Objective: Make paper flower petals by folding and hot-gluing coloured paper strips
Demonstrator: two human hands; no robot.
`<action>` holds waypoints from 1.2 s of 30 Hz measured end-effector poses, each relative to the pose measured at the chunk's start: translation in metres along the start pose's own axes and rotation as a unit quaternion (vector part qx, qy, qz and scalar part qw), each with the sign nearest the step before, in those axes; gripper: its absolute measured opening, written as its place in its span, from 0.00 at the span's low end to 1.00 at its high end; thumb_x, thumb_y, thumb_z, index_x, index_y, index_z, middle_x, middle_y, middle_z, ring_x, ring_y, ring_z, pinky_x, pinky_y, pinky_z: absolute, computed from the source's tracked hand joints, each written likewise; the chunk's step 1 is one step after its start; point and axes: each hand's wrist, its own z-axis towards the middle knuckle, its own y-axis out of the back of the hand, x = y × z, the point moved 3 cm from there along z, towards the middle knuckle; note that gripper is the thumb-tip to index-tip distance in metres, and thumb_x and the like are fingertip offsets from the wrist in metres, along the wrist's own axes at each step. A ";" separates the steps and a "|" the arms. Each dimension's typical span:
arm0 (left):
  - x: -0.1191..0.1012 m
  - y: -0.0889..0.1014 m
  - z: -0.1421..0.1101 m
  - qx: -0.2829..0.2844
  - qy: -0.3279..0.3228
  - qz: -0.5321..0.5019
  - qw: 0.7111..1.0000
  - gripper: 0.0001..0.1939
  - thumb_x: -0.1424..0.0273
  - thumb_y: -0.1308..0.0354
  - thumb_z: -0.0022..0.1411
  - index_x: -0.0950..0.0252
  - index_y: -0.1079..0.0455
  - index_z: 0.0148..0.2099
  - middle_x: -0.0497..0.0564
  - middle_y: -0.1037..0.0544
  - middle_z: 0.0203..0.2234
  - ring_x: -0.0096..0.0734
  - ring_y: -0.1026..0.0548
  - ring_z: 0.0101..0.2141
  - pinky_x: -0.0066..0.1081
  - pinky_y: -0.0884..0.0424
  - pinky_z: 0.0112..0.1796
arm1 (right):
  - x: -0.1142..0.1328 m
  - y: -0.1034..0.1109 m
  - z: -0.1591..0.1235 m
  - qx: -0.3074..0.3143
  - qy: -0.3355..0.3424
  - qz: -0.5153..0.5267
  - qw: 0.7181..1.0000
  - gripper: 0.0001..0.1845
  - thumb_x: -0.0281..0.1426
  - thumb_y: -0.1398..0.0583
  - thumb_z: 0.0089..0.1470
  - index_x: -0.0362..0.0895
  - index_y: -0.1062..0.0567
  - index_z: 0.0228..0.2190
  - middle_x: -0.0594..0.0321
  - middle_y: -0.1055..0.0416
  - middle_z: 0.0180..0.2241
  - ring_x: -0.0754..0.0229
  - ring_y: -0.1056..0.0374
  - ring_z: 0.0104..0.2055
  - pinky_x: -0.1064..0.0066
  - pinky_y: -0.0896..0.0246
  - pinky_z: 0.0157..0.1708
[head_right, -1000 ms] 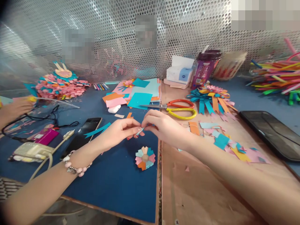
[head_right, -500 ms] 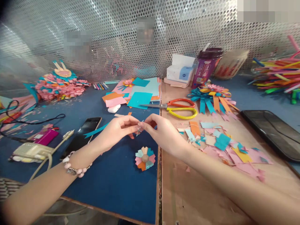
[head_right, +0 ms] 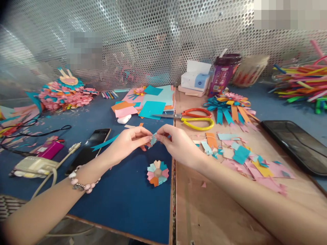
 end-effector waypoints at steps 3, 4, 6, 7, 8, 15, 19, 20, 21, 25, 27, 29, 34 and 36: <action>-0.002 -0.001 -0.001 0.006 0.002 0.003 1.000 0.09 0.66 0.44 0.60 0.67 0.31 0.38 0.51 0.25 0.31 0.29 0.26 0.33 0.27 0.29 0.31 | 0.000 0.000 -0.001 -0.002 0.005 -0.002 1.000 0.09 0.34 0.46 0.58 0.44 0.30 0.29 0.66 0.32 0.26 0.64 0.39 0.28 0.72 0.44 0.28; -0.003 -0.001 -0.001 0.009 0.003 0.006 1.000 0.09 0.66 0.45 0.60 0.67 0.31 0.38 0.51 0.25 0.31 0.28 0.26 0.32 0.27 0.30 0.32 | -0.001 0.000 -0.001 -0.003 0.008 -0.002 1.000 0.09 0.33 0.46 0.58 0.44 0.31 0.28 0.65 0.32 0.26 0.64 0.39 0.28 0.72 0.45 0.28; -0.004 -0.002 -0.001 0.016 0.009 0.014 1.000 0.09 0.67 0.45 0.60 0.67 0.31 0.38 0.51 0.25 0.31 0.28 0.27 0.32 0.28 0.30 0.32 | -0.001 0.000 -0.001 -0.002 0.018 -0.003 1.000 0.09 0.33 0.47 0.58 0.43 0.31 0.28 0.65 0.33 0.26 0.64 0.39 0.28 0.72 0.45 0.27; -0.005 -0.002 -0.001 0.018 0.011 0.019 1.000 0.09 0.67 0.45 0.60 0.68 0.30 0.38 0.51 0.25 0.32 0.27 0.27 0.31 0.28 0.30 0.32 | -0.001 0.000 -0.001 0.000 0.023 -0.003 1.000 0.09 0.33 0.47 0.58 0.44 0.32 0.28 0.65 0.33 0.26 0.63 0.39 0.28 0.72 0.45 0.27; -0.006 -0.002 -0.001 0.020 0.011 0.023 0.999 0.09 0.67 0.45 0.60 0.68 0.30 0.38 0.51 0.25 0.32 0.27 0.28 0.31 0.28 0.30 0.32 | -0.001 -0.001 0.000 0.003 0.026 -0.005 1.000 0.09 0.33 0.47 0.58 0.43 0.32 0.28 0.65 0.33 0.26 0.63 0.39 0.28 0.72 0.45 0.28; -0.002 0.003 0.001 0.008 0.002 0.051 0.999 0.10 0.64 0.45 0.61 0.66 0.30 0.39 0.51 0.24 0.30 0.24 0.29 0.27 0.24 0.34 0.26 | -0.004 0.003 0.003 0.019 -0.020 -0.009 1.000 0.11 0.35 0.47 0.57 0.42 0.30 0.28 0.63 0.31 0.26 0.62 0.37 0.29 0.70 0.44 0.29; 0.002 0.012 0.003 -0.034 0.010 0.114 0.993 0.14 0.60 0.48 0.62 0.64 0.31 0.43 0.49 0.25 0.24 0.24 0.31 0.22 0.23 0.39 0.20 | -0.012 0.009 0.007 -0.003 -0.066 -0.014 0.998 0.13 0.37 0.46 0.56 0.42 0.29 0.26 0.65 0.32 0.25 0.62 0.39 0.28 0.70 0.46 0.28; 0.003 0.013 0.004 -0.037 0.009 0.136 0.990 0.14 0.60 0.48 0.62 0.64 0.31 0.42 0.48 0.25 0.23 0.24 0.31 0.21 0.23 0.40 0.19 | -0.014 0.009 0.007 0.005 -0.078 -0.020 0.997 0.13 0.37 0.46 0.55 0.43 0.29 0.26 0.65 0.32 0.25 0.63 0.39 0.27 0.70 0.46 0.27; 0.004 0.013 0.005 -0.039 0.004 0.156 0.987 0.13 0.60 0.48 0.62 0.64 0.31 0.42 0.48 0.25 0.22 0.25 0.31 0.21 0.23 0.40 0.20 | -0.016 0.008 0.008 0.018 -0.088 -0.029 0.996 0.13 0.37 0.46 0.55 0.43 0.28 0.26 0.65 0.32 0.24 0.63 0.39 0.27 0.70 0.47 0.27; 0.007 0.012 0.006 -0.043 -0.024 0.212 0.976 0.10 0.64 0.49 0.63 0.64 0.31 0.41 0.48 0.25 0.21 0.28 0.27 0.24 0.27 0.35 0.27 | -0.018 0.005 0.008 0.047 -0.098 -0.093 0.990 0.13 0.36 0.46 0.55 0.43 0.27 0.25 0.63 0.31 0.23 0.61 0.38 0.26 0.70 0.48 0.26; 0.009 0.010 0.005 -0.037 -0.029 0.227 0.973 0.10 0.64 0.49 0.63 0.64 0.31 0.40 0.48 0.25 0.22 0.29 0.26 0.26 0.28 0.35 0.30 | -0.016 0.004 0.008 0.042 -0.081 -0.133 0.987 0.13 0.35 0.46 0.55 0.43 0.27 0.24 0.63 0.31 0.23 0.60 0.37 0.26 0.69 0.48 0.27; 0.010 0.009 0.005 -0.023 -0.028 0.237 0.971 0.11 0.63 0.49 0.63 0.63 0.31 0.40 0.48 0.25 0.23 0.29 0.27 0.26 0.28 0.35 0.29 | -0.015 0.002 0.007 0.029 -0.053 -0.169 0.984 0.12 0.34 0.46 0.55 0.43 0.28 0.24 0.63 0.31 0.23 0.61 0.38 0.26 0.68 0.48 0.29; 0.009 0.007 0.003 -0.029 -0.057 0.284 0.957 0.11 0.62 0.45 0.60 0.63 0.29 0.41 0.47 0.26 0.24 0.27 0.31 0.24 0.27 0.37 0.27 | -0.015 -0.002 0.005 0.004 -0.002 -0.196 0.981 0.11 0.33 0.46 0.55 0.43 0.30 0.24 0.64 0.32 0.23 0.61 0.39 0.26 0.65 0.49 0.35; 0.008 0.005 0.002 -0.033 -0.088 0.304 0.948 0.11 0.64 0.44 0.60 0.62 0.29 0.43 0.47 0.27 0.26 0.27 0.31 0.25 0.28 0.36 0.29 | -0.017 -0.002 0.005 -0.002 0.006 -0.202 0.979 0.11 0.33 0.45 0.55 0.43 0.31 0.23 0.64 0.32 0.22 0.61 0.40 0.27 0.64 0.49 0.36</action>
